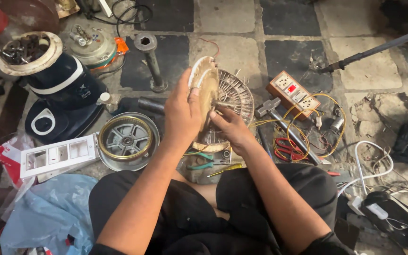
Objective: The person disassembles a ceiling fan motor housing using a screwdriver and a hammer, handles the internal stator and windings, and fits the metal plates back together by hand.
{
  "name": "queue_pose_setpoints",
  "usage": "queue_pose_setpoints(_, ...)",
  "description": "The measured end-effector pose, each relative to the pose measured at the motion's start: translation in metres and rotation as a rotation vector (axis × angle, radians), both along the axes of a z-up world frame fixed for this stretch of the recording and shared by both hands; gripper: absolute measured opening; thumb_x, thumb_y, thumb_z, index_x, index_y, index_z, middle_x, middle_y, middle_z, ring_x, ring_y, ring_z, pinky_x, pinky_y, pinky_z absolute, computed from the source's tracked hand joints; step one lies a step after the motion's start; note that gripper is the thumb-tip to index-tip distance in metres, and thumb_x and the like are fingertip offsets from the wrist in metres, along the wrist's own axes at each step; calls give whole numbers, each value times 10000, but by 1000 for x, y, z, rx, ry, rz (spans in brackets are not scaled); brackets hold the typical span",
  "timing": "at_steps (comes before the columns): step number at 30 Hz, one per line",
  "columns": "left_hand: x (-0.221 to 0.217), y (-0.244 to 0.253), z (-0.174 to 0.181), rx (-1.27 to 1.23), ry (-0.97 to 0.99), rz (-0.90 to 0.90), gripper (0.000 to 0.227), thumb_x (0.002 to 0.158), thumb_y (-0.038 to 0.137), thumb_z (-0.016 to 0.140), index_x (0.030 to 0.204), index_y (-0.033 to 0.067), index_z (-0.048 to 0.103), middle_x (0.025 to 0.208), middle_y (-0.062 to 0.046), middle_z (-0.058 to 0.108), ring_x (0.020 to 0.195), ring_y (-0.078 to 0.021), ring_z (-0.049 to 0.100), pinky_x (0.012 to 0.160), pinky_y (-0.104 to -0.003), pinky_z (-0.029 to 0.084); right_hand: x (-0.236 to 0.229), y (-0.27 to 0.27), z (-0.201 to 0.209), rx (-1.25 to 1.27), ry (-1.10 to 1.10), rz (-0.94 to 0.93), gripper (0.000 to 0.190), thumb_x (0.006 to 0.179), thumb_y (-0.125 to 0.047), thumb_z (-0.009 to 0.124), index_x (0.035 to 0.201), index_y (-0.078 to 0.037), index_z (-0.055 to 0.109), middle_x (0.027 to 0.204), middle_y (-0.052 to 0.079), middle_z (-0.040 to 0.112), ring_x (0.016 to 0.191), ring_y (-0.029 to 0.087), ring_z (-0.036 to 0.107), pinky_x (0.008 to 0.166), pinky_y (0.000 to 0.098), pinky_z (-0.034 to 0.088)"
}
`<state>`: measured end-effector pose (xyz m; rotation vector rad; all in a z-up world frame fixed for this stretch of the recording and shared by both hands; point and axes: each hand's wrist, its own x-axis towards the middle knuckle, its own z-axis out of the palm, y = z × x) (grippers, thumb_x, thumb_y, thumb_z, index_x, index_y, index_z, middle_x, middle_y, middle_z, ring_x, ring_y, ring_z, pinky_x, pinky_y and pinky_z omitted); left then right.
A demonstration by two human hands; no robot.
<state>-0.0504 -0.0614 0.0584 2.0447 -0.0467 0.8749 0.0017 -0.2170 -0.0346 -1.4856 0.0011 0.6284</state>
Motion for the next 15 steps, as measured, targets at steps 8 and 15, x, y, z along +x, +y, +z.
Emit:
queue_pose_setpoints(8, -2, 5, 0, -40, 100, 16, 412, 1040, 83, 549, 1441, -4, 512, 1270, -277, 675, 1188, -435, 677, 998, -458, 537, -28, -6, -23, 195, -98, -102, 722, 910, -150, 724, 1524, 37, 392, 1439, 245, 613, 1068, 219, 644, 837, 311, 554)
queue_pose_setpoints(15, 6, -6, -3, 23, 70, 8, 413, 1041, 77, 551, 1444, -4, 513, 1318, -284, 658, 1227, -443, 655, 1033, -458, 524, -37, -28, -24, 110, -414, -367, 569, 921, -70, 697, 1415, 36, 437, 1348, 143, 557, 1015, 160, 683, 814, 277, 601)
